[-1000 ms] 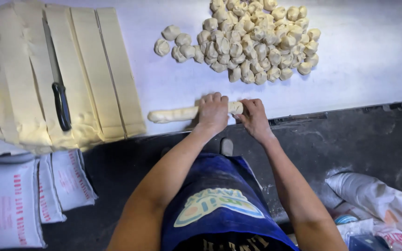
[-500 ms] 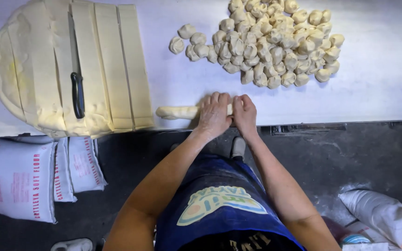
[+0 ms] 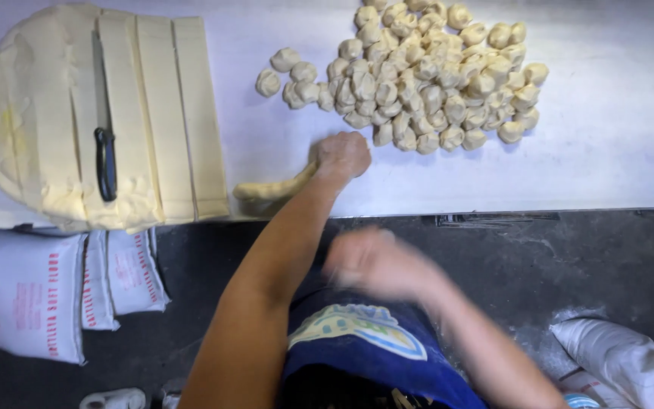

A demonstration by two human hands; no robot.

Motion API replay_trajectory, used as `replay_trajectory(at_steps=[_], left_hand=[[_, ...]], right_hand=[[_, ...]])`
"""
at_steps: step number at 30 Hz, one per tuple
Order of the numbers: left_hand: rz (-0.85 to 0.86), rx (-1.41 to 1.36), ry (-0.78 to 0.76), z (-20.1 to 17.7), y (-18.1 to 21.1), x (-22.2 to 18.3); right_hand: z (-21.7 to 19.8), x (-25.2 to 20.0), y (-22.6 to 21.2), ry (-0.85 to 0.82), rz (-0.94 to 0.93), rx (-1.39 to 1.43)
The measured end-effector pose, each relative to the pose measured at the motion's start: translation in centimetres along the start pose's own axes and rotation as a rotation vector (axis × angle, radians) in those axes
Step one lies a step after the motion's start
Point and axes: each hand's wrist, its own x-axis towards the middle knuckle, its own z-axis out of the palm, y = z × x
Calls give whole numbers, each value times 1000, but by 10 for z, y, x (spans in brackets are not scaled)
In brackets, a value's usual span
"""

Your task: Pinching off small pieces of dough from long strips to create uniform dough balls on a production table.

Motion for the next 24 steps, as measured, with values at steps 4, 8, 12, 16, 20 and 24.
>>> replay_trajectory(at_steps=[4, 8, 12, 16, 20, 24], left_hand=[[20, 3, -33, 52, -19, 18], [68, 39, 521, 92, -60, -7], [157, -102, 425, 84, -79, -18], [326, -401, 448, 83, -92, -26], [244, -225, 338, 67, -73, -50], [166, -282, 268, 86, -58, -8]], right_hand=[[-37, -45, -51, 391, -696, -139], [-79, 44, 55, 1318, -1025, -270], [-16, 116, 114, 821, -307, -249], [65, 154, 120, 717, 42, 253], [66, 170, 137, 658, 200, 152], [41, 164, 164, 604, 270, 78]])
